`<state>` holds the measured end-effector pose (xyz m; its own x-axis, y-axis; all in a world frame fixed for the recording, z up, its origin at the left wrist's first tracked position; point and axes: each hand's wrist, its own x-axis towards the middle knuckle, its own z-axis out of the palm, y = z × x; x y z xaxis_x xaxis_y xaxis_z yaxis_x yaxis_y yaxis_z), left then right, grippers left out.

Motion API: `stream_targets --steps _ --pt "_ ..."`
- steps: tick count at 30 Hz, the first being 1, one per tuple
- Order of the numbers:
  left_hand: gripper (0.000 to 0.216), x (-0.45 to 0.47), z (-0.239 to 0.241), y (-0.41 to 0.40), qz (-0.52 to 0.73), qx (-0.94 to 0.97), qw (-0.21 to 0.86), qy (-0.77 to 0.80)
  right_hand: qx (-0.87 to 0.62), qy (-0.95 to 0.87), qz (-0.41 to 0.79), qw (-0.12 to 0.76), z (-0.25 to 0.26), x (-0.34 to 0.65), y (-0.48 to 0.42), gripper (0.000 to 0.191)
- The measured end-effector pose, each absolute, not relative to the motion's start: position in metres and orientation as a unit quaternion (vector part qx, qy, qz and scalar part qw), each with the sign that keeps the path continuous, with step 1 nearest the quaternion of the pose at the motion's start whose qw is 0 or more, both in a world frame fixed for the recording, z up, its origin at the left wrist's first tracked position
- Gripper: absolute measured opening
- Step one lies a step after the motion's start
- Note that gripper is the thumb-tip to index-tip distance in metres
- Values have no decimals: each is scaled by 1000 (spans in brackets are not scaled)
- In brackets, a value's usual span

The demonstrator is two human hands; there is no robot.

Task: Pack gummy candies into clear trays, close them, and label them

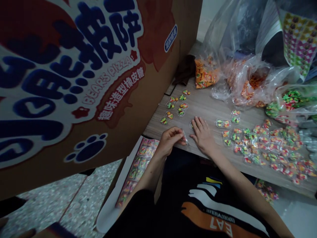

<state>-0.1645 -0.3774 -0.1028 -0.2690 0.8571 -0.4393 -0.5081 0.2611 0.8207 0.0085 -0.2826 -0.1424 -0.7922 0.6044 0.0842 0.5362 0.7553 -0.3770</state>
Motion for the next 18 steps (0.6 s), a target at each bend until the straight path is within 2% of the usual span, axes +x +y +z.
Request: stream_targets --steps 4,8,15,18 --pt "36 -167 -108 -378 585 158 582 543 -298 -944 132 51 -131 7 -286 66" --pt "37 -167 -112 -377 580 151 580 552 -295 -947 117 43 -132 3 -287 63" --pt "36 -167 -112 -378 584 155 567 560 -343 -928 118 86 -136 2 -294 48" --pt "35 -170 -113 -380 589 150 565 558 -384 -907 105 141 -127 18 -289 45"
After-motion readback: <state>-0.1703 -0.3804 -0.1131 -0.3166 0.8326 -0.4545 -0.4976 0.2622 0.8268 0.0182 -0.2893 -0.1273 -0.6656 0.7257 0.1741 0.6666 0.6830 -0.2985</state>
